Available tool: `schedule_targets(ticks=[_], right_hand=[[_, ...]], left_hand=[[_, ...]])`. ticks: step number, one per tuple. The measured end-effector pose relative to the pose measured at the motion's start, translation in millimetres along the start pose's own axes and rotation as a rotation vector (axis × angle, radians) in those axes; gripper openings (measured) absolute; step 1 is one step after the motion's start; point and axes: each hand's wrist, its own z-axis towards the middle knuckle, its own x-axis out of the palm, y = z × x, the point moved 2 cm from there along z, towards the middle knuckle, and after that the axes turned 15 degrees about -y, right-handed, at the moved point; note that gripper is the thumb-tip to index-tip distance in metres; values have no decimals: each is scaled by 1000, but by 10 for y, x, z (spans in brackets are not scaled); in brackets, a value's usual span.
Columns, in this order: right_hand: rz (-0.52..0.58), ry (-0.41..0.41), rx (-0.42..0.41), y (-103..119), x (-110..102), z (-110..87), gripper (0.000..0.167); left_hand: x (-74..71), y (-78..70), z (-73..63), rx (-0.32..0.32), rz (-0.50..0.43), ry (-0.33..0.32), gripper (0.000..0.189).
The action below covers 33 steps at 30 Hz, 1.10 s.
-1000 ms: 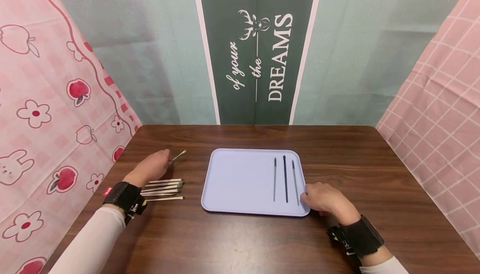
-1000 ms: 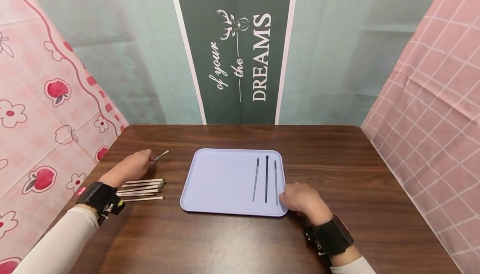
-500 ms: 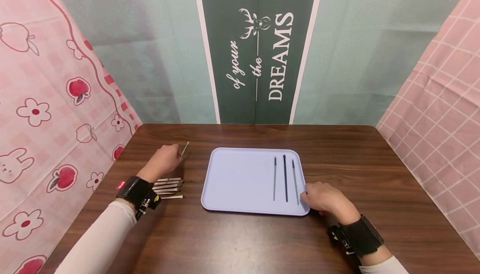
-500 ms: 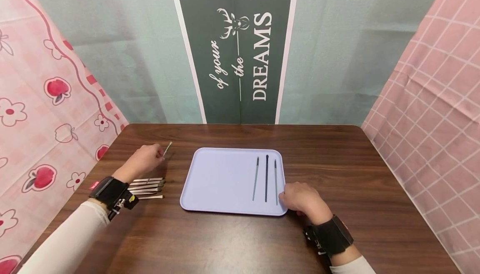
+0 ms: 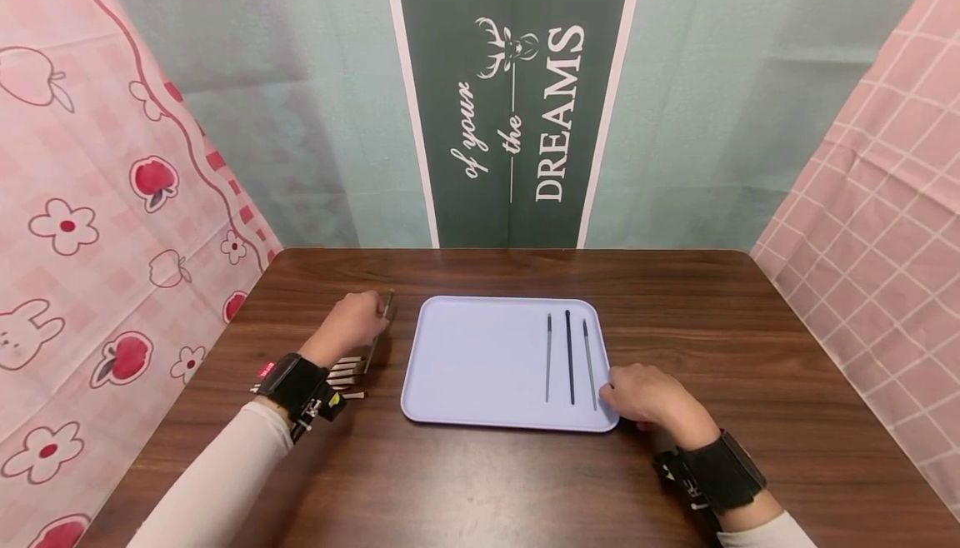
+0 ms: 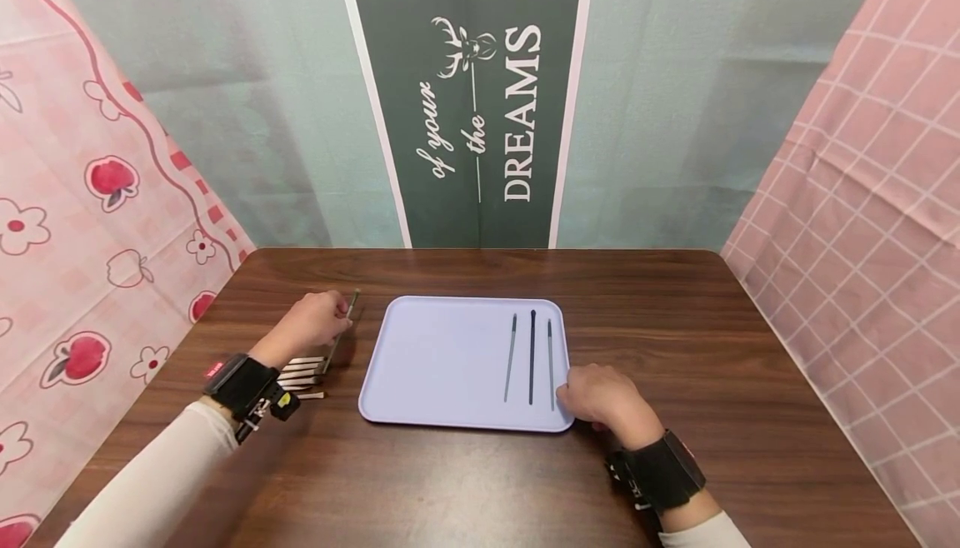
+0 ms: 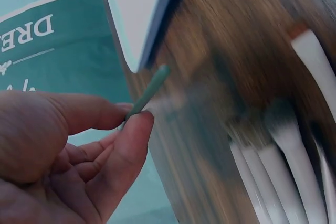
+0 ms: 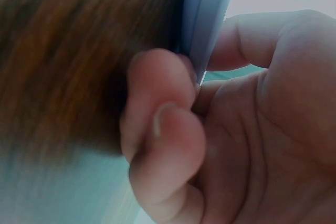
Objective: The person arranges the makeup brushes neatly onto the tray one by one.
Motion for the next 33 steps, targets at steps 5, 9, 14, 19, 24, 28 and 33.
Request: schedule_targets(ticks=[5, 9, 14, 19, 24, 28, 33], right_hand=[[1, -8, -7, 8, -5, -4, 20], [2, -7, -8, 15, -7, -8, 19], [-5, -9, -17, 22, -5, -9, 19], [-6, -9, -20, 25, -7, -11, 20], [-4, -10, -16, 20, -1, -8, 20], [-4, -9, -12, 18, 1, -7, 20], [-6, -8, -11, 17, -2, -7, 19]], left_hand=[[26, -75, 25, -5, -4, -16, 34], [45, -129, 35, 9, -6, -29, 39], [79, -231, 19, -3, -21, -28, 43], [139, -342, 11, -26, -32, -13, 44], [224, -453, 18, -24, -42, 6, 39], [276, -557, 17, -27, -46, 10, 23], [361, -698, 25, -24, -40, 32, 11]])
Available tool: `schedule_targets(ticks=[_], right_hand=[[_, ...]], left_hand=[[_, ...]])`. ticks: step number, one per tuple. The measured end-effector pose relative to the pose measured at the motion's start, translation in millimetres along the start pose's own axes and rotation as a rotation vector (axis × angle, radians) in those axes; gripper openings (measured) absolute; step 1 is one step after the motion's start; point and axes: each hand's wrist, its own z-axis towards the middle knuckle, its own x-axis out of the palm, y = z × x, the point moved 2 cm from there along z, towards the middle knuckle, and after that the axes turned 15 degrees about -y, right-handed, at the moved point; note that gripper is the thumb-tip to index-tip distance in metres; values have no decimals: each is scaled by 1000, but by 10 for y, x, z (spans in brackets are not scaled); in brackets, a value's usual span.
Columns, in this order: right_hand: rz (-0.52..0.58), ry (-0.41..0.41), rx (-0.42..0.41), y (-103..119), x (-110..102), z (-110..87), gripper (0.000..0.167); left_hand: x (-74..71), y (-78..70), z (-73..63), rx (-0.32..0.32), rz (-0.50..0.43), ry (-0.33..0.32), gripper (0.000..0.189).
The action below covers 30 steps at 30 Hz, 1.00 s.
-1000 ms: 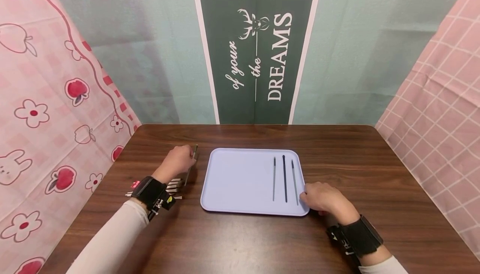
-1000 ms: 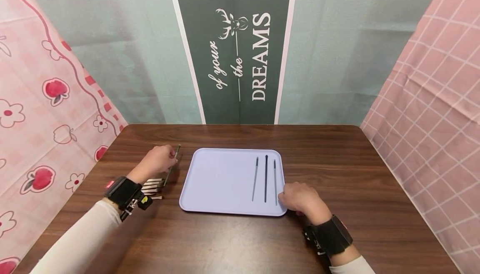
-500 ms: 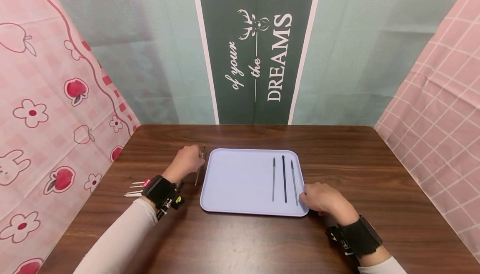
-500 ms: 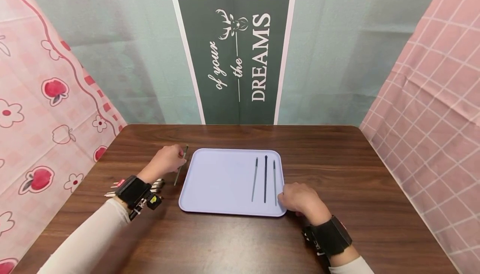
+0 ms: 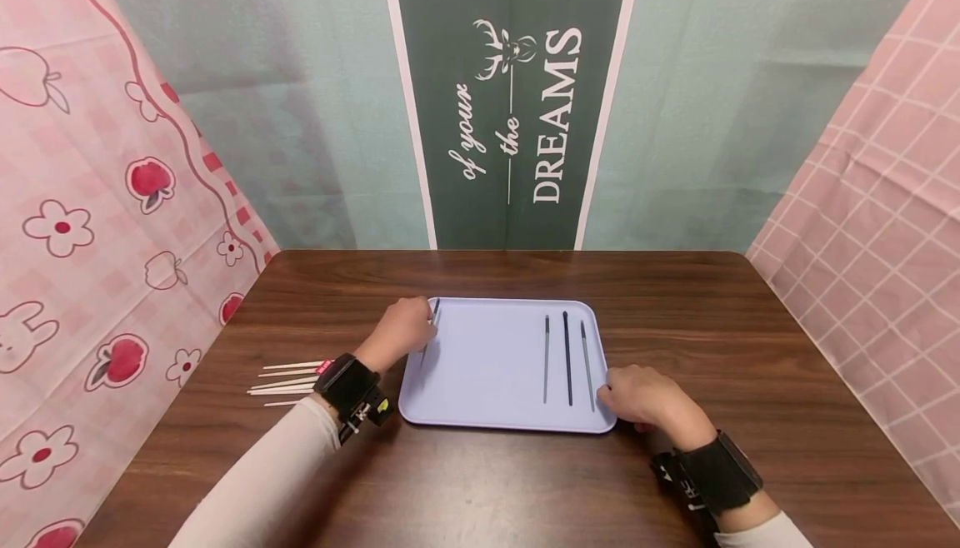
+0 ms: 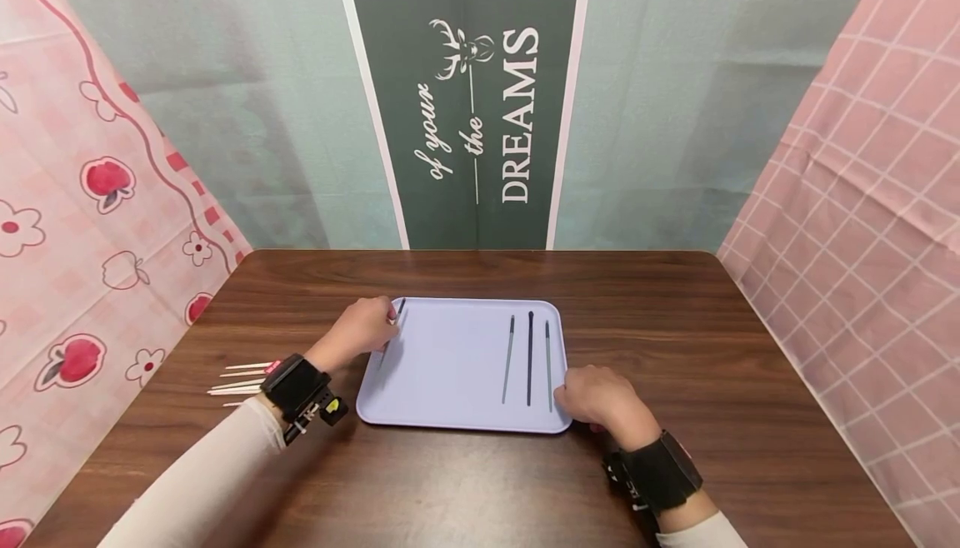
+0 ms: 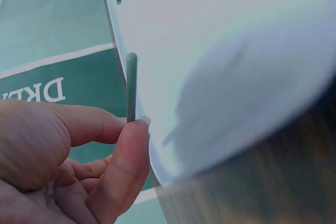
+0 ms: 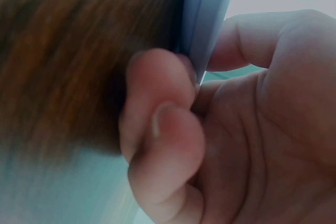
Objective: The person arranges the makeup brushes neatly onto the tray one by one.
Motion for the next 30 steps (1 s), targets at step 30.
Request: schedule_targets(ticks=[30], right_hand=[[-4, -11, 1, -2, 10, 6, 20]], left_hand=[[554, -916, -38, 208, 18, 68, 22]])
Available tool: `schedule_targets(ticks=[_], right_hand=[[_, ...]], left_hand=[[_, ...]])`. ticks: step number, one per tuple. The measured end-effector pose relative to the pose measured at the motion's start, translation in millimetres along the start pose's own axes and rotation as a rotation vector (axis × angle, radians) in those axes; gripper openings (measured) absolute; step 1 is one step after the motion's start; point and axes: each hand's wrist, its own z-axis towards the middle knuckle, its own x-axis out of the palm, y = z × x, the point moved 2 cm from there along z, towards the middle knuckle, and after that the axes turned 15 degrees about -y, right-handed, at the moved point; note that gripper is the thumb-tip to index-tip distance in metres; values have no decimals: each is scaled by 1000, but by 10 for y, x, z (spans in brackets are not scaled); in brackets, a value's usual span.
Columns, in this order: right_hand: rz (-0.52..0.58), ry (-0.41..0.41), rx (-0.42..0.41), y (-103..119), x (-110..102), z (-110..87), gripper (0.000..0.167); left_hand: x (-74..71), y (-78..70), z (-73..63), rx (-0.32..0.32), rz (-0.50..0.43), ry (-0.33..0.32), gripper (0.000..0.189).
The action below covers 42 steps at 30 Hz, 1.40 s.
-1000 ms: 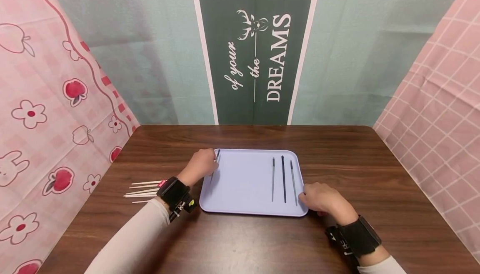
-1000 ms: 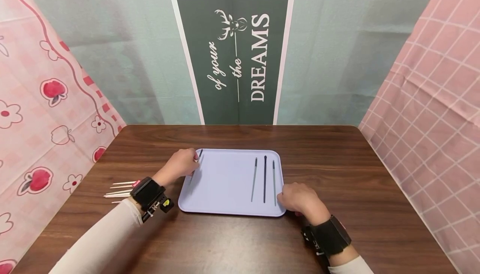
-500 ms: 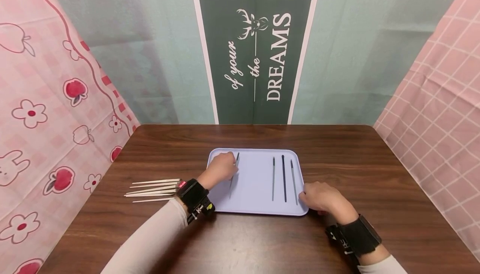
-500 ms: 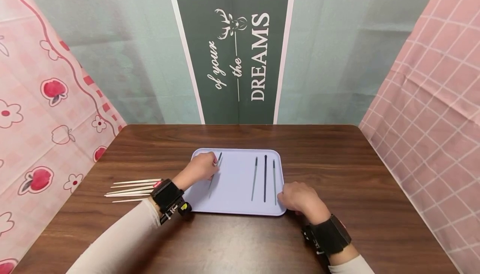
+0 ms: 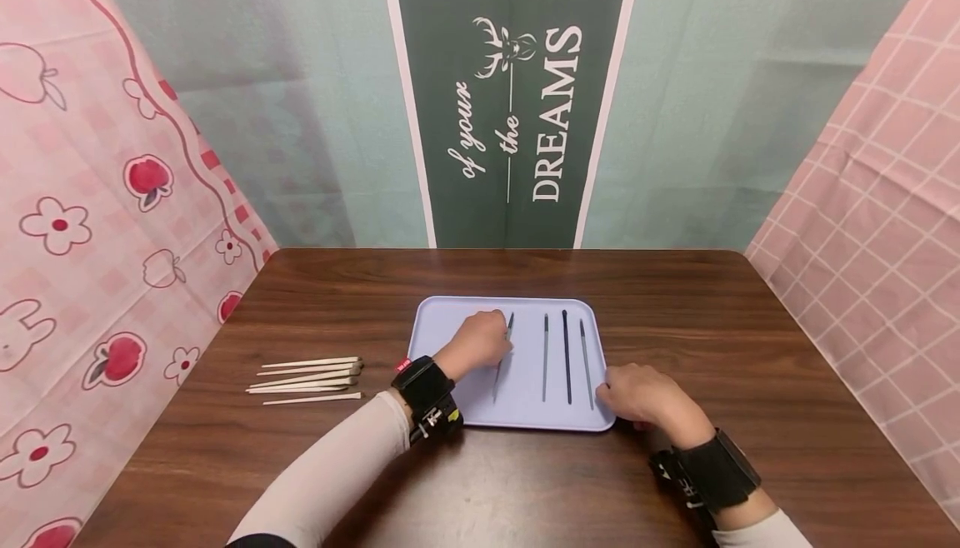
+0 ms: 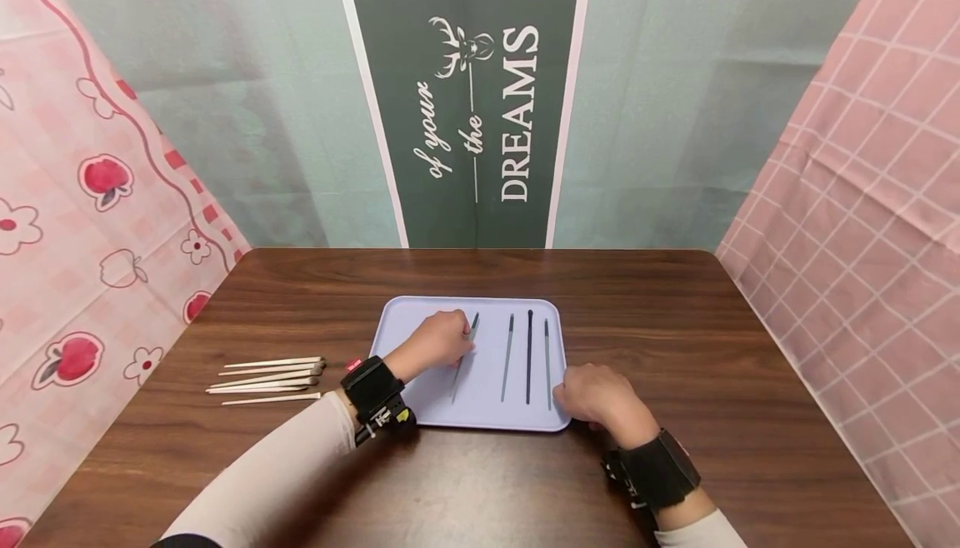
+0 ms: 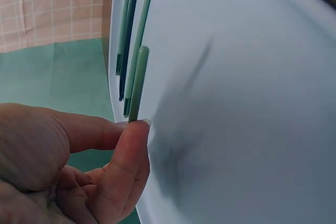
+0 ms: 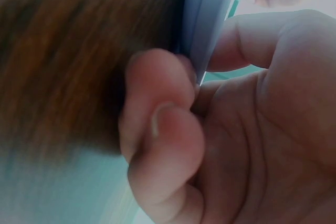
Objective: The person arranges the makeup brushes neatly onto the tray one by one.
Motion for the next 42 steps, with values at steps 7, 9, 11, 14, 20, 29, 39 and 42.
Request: schedule_targets(ticks=[7, 9, 11, 14, 20, 29, 39, 42], right_hand=[[7, 10, 9, -2, -3, -2, 19], [8, 12, 11, -1, -5, -2, 19], [10, 13, 12, -1, -5, 1, 19], [9, 16, 10, -3, -5, 8, 19], [3, 25, 7, -9, -13, 20, 20], [1, 29, 17, -7, -17, 17, 20], [-2, 21, 9, -14, -7, 7, 20], [2, 21, 8, -12, -9, 4, 20]], left_hand=[[81, -93, 70, -10, -23, 17, 16], [104, -111, 90, -18, -37, 27, 19], [121, -127, 111, -29, -46, 35, 22], [145, -144, 144, -49, -60, 44, 24], [168, -179, 186, -65, -57, 56, 27], [192, -234, 186, -78, -29, 67, 19], [189, -280, 173, -81, 10, 68, 19], [188, -287, 167, -86, 15, 70, 19]])
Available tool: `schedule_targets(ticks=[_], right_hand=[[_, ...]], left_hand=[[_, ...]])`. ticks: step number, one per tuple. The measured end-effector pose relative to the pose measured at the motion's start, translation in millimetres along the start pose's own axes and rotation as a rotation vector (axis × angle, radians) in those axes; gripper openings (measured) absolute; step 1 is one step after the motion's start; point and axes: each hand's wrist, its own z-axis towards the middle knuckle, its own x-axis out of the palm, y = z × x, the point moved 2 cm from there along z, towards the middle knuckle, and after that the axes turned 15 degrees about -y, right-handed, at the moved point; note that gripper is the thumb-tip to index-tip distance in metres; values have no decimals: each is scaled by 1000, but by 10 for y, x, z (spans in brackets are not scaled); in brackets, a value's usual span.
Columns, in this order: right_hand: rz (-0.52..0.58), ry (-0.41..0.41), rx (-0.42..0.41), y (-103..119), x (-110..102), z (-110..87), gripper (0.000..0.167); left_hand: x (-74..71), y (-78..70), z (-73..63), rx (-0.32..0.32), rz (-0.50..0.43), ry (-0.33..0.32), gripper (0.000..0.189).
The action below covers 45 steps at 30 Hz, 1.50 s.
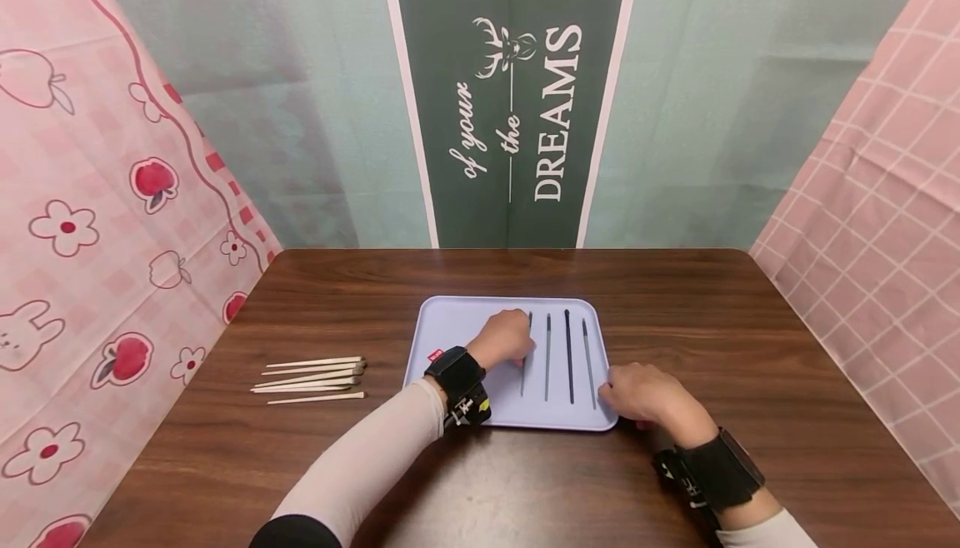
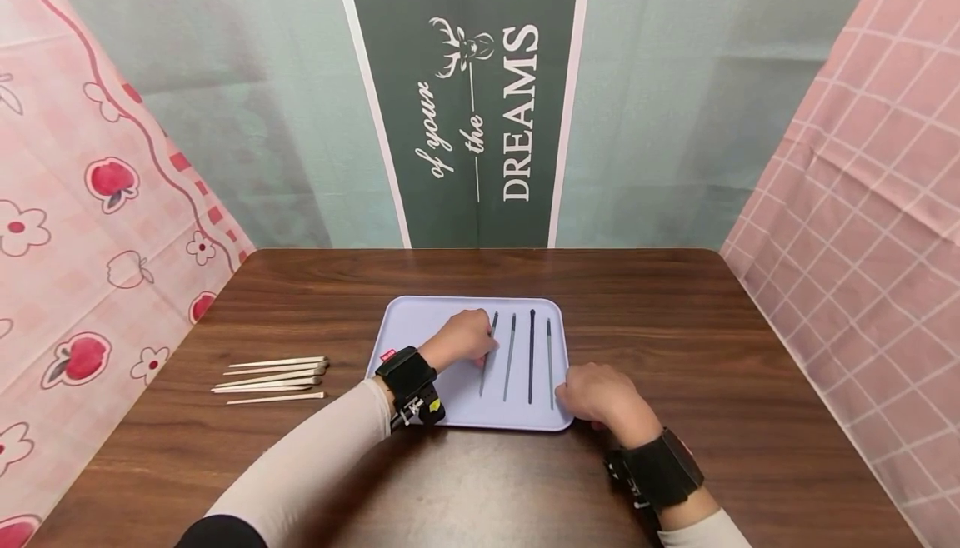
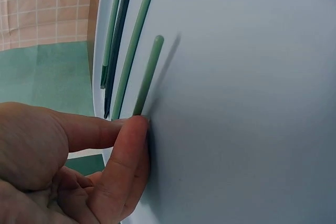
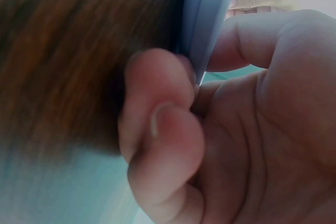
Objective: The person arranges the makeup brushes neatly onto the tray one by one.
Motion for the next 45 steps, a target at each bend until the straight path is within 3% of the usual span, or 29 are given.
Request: schedule_targets(ticks=[14, 24, 27, 33, 45], right_hand=[[-3, 2, 2, 0, 16, 5, 20], [3, -7, -13, 7, 9, 0, 19], [6, -3, -8, 7, 5, -1, 19], [5, -1, -4, 6, 2, 1, 19], [11, 1, 5, 4, -1, -3, 18]], left_hand=[[5, 12, -15, -10, -19, -6, 23], [-108, 37, -77, 16, -30, -28, 26], [-147, 73, -89, 32, 12, -40, 24], [-249, 167, -151, 84, 88, -73, 39], [-461, 423, -276, 86, 93, -97, 47]])
